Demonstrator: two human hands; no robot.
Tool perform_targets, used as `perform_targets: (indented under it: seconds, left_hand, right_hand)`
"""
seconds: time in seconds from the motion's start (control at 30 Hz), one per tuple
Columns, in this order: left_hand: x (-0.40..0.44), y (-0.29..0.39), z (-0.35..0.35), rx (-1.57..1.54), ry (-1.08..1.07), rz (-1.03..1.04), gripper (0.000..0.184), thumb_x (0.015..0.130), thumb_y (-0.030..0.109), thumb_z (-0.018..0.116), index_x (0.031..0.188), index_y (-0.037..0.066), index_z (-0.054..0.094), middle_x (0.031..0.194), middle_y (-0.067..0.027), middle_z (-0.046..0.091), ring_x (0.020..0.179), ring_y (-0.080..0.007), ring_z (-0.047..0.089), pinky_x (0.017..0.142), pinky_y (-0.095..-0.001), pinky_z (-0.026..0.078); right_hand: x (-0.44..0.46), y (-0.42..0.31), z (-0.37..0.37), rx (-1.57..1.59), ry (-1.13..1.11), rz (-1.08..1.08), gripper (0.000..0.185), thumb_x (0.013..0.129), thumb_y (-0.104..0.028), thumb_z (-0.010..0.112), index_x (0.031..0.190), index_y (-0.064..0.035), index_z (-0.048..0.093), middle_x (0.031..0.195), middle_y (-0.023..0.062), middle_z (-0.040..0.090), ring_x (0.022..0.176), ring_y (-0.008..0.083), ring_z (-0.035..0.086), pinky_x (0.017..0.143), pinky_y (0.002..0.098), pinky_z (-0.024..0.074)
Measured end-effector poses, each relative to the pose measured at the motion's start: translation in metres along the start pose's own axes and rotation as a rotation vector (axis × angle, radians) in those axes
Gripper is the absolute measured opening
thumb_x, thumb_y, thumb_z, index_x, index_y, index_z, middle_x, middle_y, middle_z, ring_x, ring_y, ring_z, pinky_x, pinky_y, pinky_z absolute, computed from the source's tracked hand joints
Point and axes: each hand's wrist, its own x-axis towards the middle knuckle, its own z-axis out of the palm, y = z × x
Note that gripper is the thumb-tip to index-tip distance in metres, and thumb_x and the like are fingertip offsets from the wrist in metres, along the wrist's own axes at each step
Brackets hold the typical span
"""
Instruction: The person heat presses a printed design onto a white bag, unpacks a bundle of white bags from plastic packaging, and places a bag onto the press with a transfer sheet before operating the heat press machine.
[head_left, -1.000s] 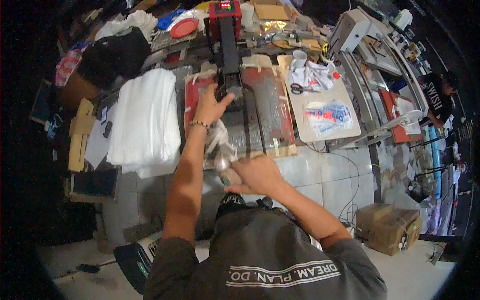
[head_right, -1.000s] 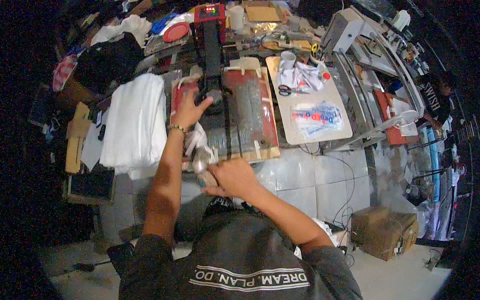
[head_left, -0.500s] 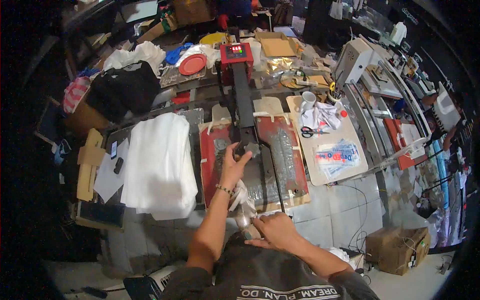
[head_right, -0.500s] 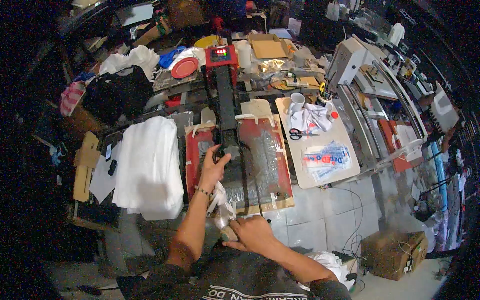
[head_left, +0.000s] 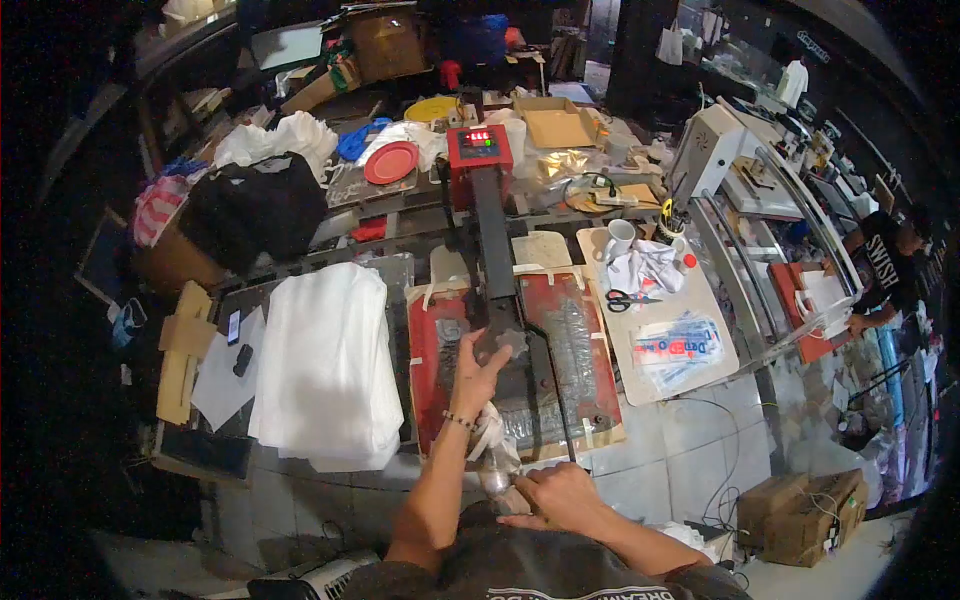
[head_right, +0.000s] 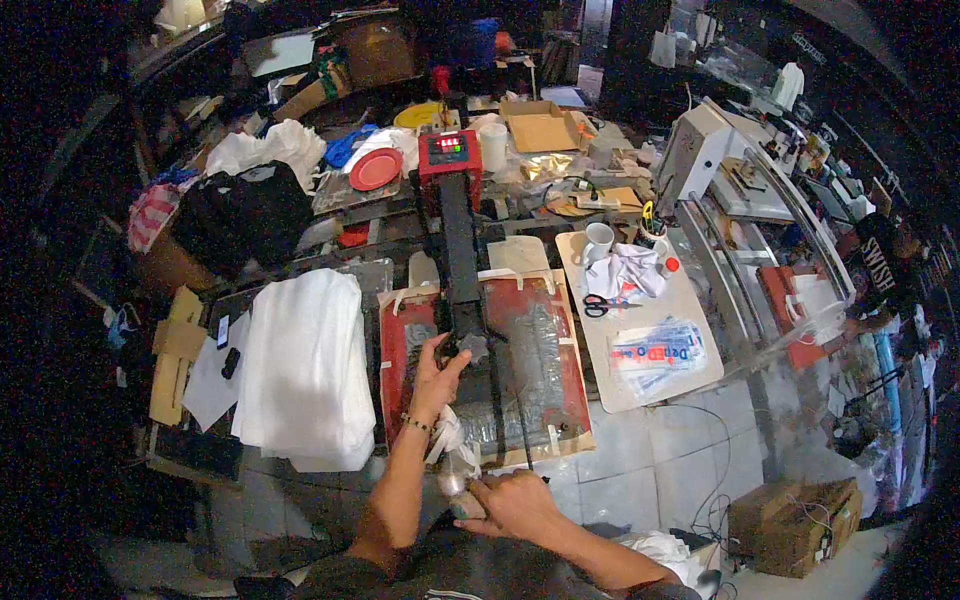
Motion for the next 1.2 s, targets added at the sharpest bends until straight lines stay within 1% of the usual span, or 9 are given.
perform_targets:
  seconds: [0.07,0.2,0.27,0.53,0.97,1.07,1.13,1.17,1.2]
  left_hand:
    - [-0.001,0.001,-0.001,0.001,-0.001,0.011,0.058,0.087,0.03,0.079,0.133,0.012,0.047,0.081,0.0023,0.056,0.054,-0.0057,0.044,0.043,-0.0242,0.034]
    - [-0.004,0.009,0.0,0.014,-0.008,0.007,0.057,0.088,0.03,0.078,0.131,0.01,0.048,0.079,0.0029,0.056,0.053,-0.0054,0.043,0.044,-0.0239,0.033]
    - [-0.006,0.009,0.0,-0.012,-0.009,0.003,0.056,0.088,0.03,0.078,0.131,0.01,0.048,0.078,0.0031,0.056,0.053,-0.0052,0.043,0.044,-0.0239,0.033]
    - [-0.005,0.01,0.002,-0.097,-0.016,-0.026,0.053,0.087,0.024,0.079,0.129,0.013,0.049,0.075,0.0049,0.051,0.049,-0.0042,0.04,0.04,-0.0238,0.03]
    - [-0.002,0.003,-0.001,-0.11,-0.045,-0.016,0.055,0.088,0.026,0.078,0.132,0.012,0.047,0.068,0.0063,0.048,0.047,-0.0048,0.039,0.039,-0.0243,0.029]
    - [-0.003,0.006,0.001,-0.041,-0.022,0.002,0.052,0.09,0.029,0.076,0.132,0.016,0.046,0.069,0.0058,0.046,0.044,-0.0047,0.036,0.037,-0.0246,0.027]
    - [-0.003,0.01,-0.001,0.121,0.04,0.022,0.05,0.093,0.031,0.071,0.133,0.008,0.051,0.078,-0.003,0.061,0.055,-0.0136,0.053,0.049,-0.0309,0.043]
    - [0.005,0.001,-0.007,0.119,0.046,0.008,0.05,0.093,0.031,0.071,0.133,0.008,0.051,0.078,-0.003,0.061,0.055,-0.0136,0.053,0.049,-0.0309,0.043]
    - [0.017,-0.017,-0.017,0.335,0.239,0.33,0.05,0.095,0.03,0.067,0.136,0.006,0.05,0.093,-0.0106,0.064,0.075,-0.0222,0.059,0.066,-0.0376,0.048]
  right_hand:
    - [0.0,0.0,0.001,-0.032,0.042,0.002,0.064,0.083,-0.07,0.063,0.083,-0.0057,0.068,0.068,0.0092,0.066,0.058,0.03,0.066,0.056,0.04,0.0534]
    - [0.0,0.0,0.002,-0.032,0.023,0.009,0.064,0.083,-0.069,0.063,0.083,-0.0055,0.068,0.068,0.0094,0.066,0.057,0.0302,0.066,0.056,0.0401,0.0533]
    - [-0.001,0.002,0.005,-0.007,0.071,-0.009,0.063,0.084,-0.068,0.062,0.083,-0.0055,0.068,0.068,0.0092,0.066,0.057,0.0302,0.066,0.056,0.0401,0.0532]
    - [0.001,0.0,0.0,-0.031,0.022,-0.005,0.063,0.083,-0.068,0.063,0.086,-0.0053,0.067,0.072,0.0108,0.067,0.061,0.0308,0.068,0.056,0.0422,0.0533]
    - [-0.001,0.001,0.0,-0.013,0.015,-0.009,0.064,0.084,-0.069,0.062,0.09,-0.0056,0.068,0.071,0.0111,0.067,0.059,0.0318,0.067,0.054,0.0421,0.0533]
    - [-0.001,0.002,0.003,-0.047,0.014,-0.015,0.065,0.083,-0.069,0.061,0.091,-0.0055,0.068,0.071,0.0113,0.067,0.06,0.0323,0.067,0.055,0.0423,0.0532]
    - [-0.001,0.001,0.0,-0.046,-0.005,-0.005,0.065,0.083,-0.07,0.061,0.092,-0.0052,0.068,0.072,0.0115,0.067,0.06,0.0324,0.067,0.055,0.0425,0.0532]
    - [-0.001,0.0,-0.002,-0.049,-0.023,0.004,0.066,0.083,-0.07,0.061,0.093,-0.0049,0.068,0.073,0.0116,0.068,0.06,0.0326,0.067,0.055,0.0426,0.0532]
    - [-0.004,-0.001,0.001,-0.034,-0.045,0.001,0.066,0.083,-0.07,0.061,0.093,-0.0049,0.068,0.073,0.0116,0.068,0.06,0.0326,0.067,0.055,0.0426,0.0532]
